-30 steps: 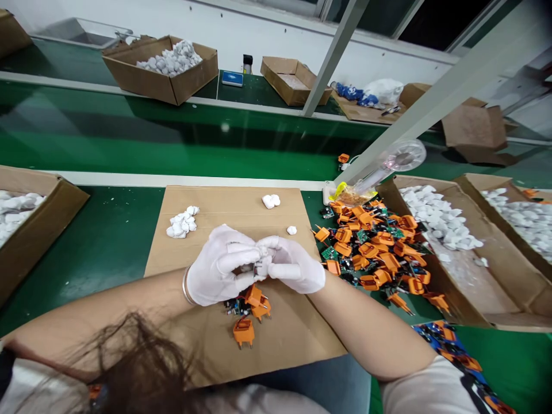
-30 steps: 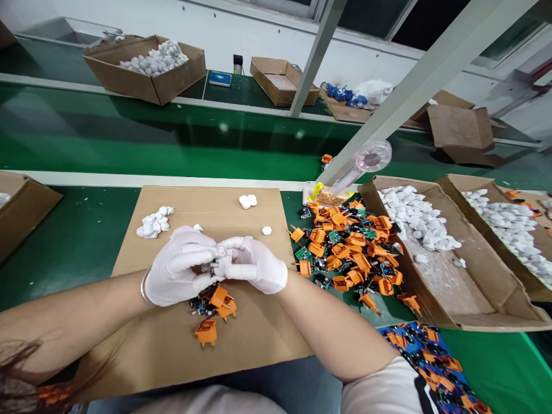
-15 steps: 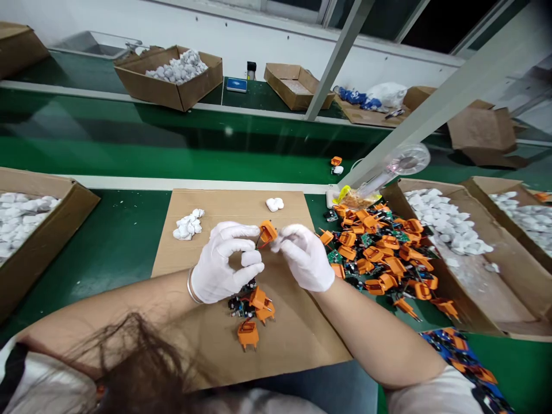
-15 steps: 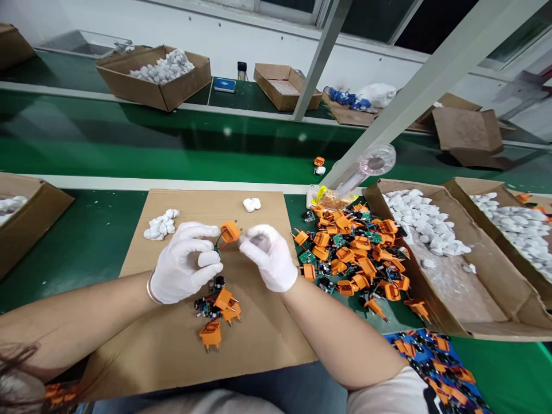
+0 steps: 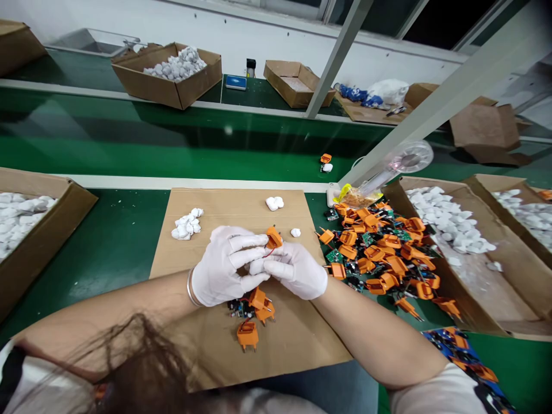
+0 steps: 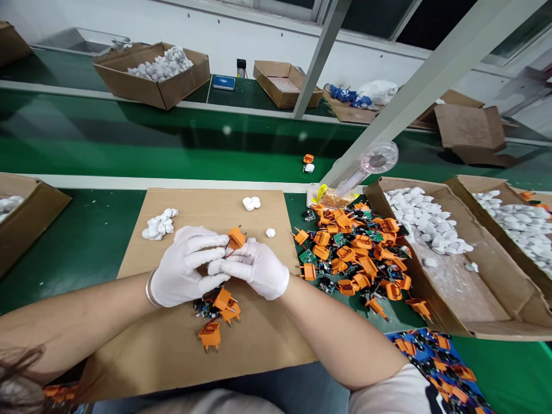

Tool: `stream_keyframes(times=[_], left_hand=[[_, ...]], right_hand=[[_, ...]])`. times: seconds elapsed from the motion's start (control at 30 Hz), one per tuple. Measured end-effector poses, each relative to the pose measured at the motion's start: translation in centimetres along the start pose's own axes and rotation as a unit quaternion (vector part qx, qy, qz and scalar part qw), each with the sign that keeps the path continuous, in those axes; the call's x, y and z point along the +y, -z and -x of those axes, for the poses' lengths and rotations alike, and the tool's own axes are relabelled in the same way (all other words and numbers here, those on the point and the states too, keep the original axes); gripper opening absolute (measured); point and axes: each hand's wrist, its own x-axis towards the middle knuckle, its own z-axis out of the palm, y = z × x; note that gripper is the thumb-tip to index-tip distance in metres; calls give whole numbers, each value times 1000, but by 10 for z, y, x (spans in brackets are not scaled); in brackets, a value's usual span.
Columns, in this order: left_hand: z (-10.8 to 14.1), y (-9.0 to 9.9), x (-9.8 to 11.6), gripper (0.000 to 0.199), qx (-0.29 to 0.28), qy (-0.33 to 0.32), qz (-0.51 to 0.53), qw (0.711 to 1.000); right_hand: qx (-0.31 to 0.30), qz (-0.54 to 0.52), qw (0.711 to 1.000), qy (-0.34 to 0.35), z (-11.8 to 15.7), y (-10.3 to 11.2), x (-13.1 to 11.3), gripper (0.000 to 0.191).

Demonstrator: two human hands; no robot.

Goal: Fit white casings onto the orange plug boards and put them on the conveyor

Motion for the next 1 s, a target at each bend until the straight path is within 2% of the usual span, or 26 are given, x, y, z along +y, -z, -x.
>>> stream_keyframes(times=[0.23,0.33,0.4,0.5,0.63,0.8,1.0], left_hand=[[0,1,2,15,6,-24,-11,1000],[1,0,1,14,7,-22,-6,1000],[2,-1,0,11,4,-22,-5,1000],[6,-2,-2,8,-26,-33,-26,999],[13,-5,-2,7,-75,-51,-31,995],[15,-9,0,3,-78,-36,-17,996],[10,-7,4,17,-53,-19,-10,998]], right_hand=[[11,-2,999,-53,1,2,5,43],[14,-17,999,-48,1,2,5,42],[-6,-36,999,-37,1,1,4,40],[-34,-37,998,-22,1,-2,0,33],[4,10,999,-46,2,-8,-7,21],[12,42,998,-50,0,-14,-14,19],[25,52,998,-24,-1,-18,-11,24]])
